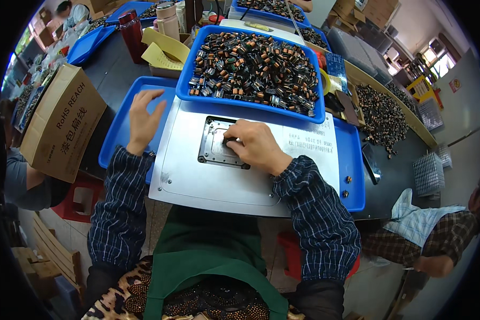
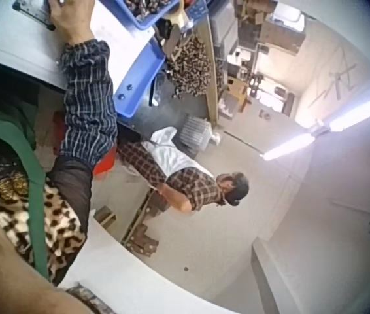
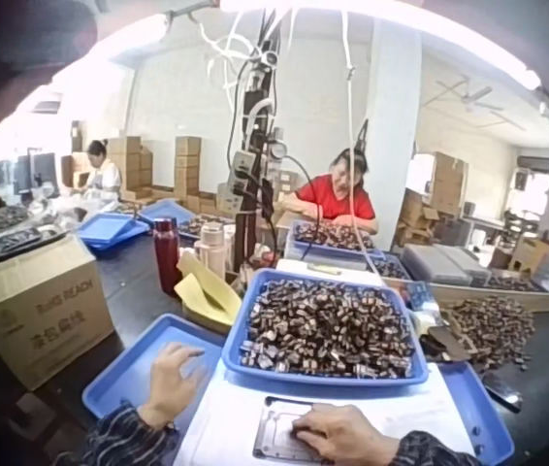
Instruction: Sorting and placing small electronic components into a metal assembly fixture at a manual production station.
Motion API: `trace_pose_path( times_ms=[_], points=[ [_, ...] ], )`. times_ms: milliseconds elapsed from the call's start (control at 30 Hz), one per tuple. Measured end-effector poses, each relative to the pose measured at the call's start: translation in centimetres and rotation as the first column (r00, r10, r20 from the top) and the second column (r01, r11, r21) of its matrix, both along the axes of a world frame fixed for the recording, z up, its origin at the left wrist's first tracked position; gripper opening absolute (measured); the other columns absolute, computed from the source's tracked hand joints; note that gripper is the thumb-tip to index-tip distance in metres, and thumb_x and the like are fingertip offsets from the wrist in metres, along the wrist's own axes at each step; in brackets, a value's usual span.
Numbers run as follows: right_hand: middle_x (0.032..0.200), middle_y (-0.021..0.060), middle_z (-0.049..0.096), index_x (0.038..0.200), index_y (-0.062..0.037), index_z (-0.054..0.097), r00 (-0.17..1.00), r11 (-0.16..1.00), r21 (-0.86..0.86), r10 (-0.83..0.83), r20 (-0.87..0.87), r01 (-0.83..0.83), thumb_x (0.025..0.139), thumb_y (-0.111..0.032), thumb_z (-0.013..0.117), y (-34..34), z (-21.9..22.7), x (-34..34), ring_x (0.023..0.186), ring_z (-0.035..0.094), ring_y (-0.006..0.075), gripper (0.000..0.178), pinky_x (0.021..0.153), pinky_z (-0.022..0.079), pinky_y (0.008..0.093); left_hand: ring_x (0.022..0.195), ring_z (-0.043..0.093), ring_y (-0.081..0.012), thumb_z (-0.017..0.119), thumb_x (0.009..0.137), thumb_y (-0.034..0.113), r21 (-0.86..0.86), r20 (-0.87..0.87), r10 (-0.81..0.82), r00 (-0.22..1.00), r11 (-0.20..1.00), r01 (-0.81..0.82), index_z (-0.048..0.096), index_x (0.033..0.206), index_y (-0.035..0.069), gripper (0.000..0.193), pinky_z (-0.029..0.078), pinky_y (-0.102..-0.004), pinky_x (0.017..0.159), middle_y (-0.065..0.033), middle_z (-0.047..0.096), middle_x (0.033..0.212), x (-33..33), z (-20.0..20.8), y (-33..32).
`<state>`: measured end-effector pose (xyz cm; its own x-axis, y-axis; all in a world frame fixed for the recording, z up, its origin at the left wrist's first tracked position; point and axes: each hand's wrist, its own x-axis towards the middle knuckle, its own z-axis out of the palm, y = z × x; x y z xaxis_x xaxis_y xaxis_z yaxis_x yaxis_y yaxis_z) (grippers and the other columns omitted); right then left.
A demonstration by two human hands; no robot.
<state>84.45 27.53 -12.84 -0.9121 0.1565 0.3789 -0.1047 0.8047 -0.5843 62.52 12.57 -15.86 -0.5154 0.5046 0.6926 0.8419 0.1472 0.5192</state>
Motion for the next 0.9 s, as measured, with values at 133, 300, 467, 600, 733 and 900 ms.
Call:
trace_pose_path(
  times_ms=[133,300,467,600,733,900],
  points=[
    [0.071,0.0099,0.052,0.077,-0.0045,0.058,0.998,0.949,0.307,-0.061,-0.032,0.068,0.067,-0.003,0.062,-1.2,-0.2,0.0,0.061,0.055,0.0288,0.011,0.053,0.044,0.0348,0.086,0.053,-0.0270,0.062,0.069,0.007,0.059,-0.108,-0.152,0.983,0.986,0.159,0.063,0.088,0.007,0.019,0.040,-0.0363,0.075,-0.0085,0.059,0.086,2.0,2.9,4.0],
    [0.074,0.0096,0.055,0.079,-0.0039,0.060,0.997,0.983,0.172,-0.047,-0.056,0.056,0.067,-0.002,0.063,-1.2,-0.2,-0.1,0.063,0.056,0.0277,0.012,0.054,0.044,0.0348,0.087,0.051,-0.0274,0.063,0.072,0.014,-0.128,-0.078,-0.350,0.933,0.932,0.339,0.061,0.095,0.005,0.025,0.039,-0.0352,0.077,-0.0108,0.056,0.088,5.5,3.6,7.9],
    [0.074,0.0089,0.060,0.081,-0.0021,0.062,0.913,0.973,0.046,-0.196,-0.359,0.227,0.065,-0.001,0.065,3.0,1.8,1.0,0.065,0.057,0.0189,0.016,0.057,0.044,0.0273,0.092,0.048,-0.0268,0.060,0.077,0.025,-0.268,-0.185,-0.367,0.912,0.911,0.312,0.054,0.113,0.009,0.040,0.036,-0.0362,0.081,-0.0101,0.052,0.097,6.8,2.7,8.5],
    [0.073,0.0092,0.063,0.088,-0.0003,0.062,0.552,0.602,-0.082,-0.771,-0.317,0.794,0.067,-0.002,0.064,11.6,2.5,8.1,0.069,0.061,0.0164,0.021,0.064,0.048,0.0260,0.093,0.047,-0.0246,0.060,0.077,0.025,-0.257,-0.339,-0.361,0.869,0.924,0.283,0.054,0.111,0.010,0.038,0.034,-0.0386,0.080,-0.0072,0.054,0.096,7.3,2.5,8.1],
    [0.075,0.0098,0.063,0.090,-0.0004,0.062,0.259,0.218,0.294,-0.960,-0.106,0.931,0.067,-0.003,0.064,16.0,-1.9,13.5,0.072,0.062,0.0184,0.022,0.066,0.048,0.0263,0.087,0.049,-0.0256,0.060,0.078,0.021,-0.203,-0.225,-0.385,0.895,0.917,0.343,0.056,0.102,0.008,0.028,0.035,-0.0368,0.079,-0.0092,0.053,0.094,7.4,2.8,8.8],
    [0.079,0.0090,0.063,0.091,-0.0001,0.062,0.596,0.618,0.017,-0.749,-0.291,0.786,0.068,-0.007,0.065,14.2,0.3,8.9,0.074,0.061,0.0175,0.024,0.065,0.047,0.0253,0.073,0.051,-0.0212,0.059,0.075,0.007,-0.070,0.060,-0.421,0.905,0.903,0.425,0.057,0.092,0.004,0.017,0.036,-0.0313,0.070,-0.0075,0.050,0.079,6.9,2.6,9.2]
  ],
)
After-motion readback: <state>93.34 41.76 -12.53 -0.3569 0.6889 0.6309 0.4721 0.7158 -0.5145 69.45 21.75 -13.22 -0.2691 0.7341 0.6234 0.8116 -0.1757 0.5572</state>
